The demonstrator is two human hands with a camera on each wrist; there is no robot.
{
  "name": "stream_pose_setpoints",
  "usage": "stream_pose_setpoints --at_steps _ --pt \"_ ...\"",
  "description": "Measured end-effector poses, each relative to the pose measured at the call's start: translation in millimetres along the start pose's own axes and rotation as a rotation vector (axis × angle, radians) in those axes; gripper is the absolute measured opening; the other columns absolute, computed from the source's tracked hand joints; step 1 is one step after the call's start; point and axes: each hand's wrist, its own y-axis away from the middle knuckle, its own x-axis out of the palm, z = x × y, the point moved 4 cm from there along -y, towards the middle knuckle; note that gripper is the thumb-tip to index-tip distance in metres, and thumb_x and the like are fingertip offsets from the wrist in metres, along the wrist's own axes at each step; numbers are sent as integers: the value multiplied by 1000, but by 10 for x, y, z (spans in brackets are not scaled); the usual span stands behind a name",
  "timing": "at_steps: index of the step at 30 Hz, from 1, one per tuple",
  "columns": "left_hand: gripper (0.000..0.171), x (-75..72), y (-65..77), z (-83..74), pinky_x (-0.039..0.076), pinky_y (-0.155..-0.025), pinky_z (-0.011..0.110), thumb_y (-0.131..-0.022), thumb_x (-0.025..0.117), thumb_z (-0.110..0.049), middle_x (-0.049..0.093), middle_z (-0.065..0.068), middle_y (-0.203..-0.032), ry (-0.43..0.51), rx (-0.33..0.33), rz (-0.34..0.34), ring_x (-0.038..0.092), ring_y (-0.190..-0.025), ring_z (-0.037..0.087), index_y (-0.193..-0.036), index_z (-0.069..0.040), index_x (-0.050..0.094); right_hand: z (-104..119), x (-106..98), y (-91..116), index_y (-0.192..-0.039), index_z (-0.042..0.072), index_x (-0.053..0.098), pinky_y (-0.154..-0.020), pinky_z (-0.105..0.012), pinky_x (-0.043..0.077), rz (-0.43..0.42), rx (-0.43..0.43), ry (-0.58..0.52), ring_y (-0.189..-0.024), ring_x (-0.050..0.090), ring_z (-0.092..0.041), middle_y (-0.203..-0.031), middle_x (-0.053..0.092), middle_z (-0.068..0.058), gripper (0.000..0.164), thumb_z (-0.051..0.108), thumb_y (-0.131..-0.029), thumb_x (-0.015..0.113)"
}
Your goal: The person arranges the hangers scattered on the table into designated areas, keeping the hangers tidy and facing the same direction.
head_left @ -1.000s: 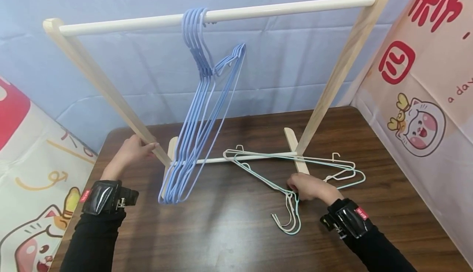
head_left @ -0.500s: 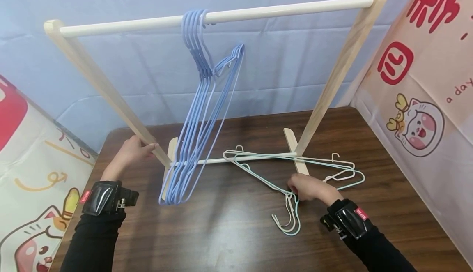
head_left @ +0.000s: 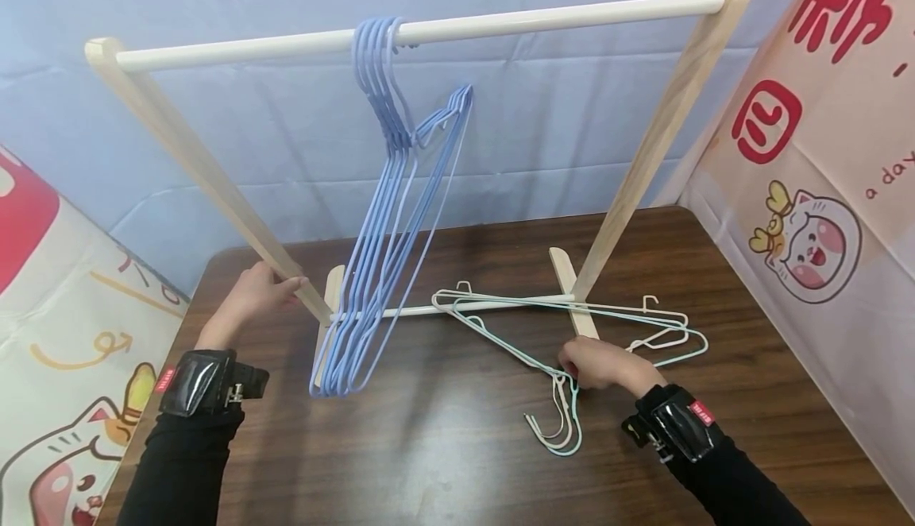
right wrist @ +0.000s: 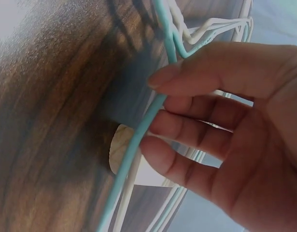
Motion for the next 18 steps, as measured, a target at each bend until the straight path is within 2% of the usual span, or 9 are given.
stream_pose_setpoints --at_steps 14,18 --pt "37 4 2 -10 51 -66 34 -94 51 -20 65 25 -89 6 11 -11 66 -72 23 -112 13 55 29 -91 63 -55 14 44 -45 -19 28 -12 -53 -34 -48 33 -4 -53 35 11 31 -16 -57 51" --pt "37 7 -2 8 52 -68 37 -94 50 -18 64 26 -91 18 13 -10 66 -74 25 -113 13 54 33 -95 68 -55 14 44 -45 -18 28 -7 -67 -44 -49 32 -3 -53 35 12 31 -16 -57 50"
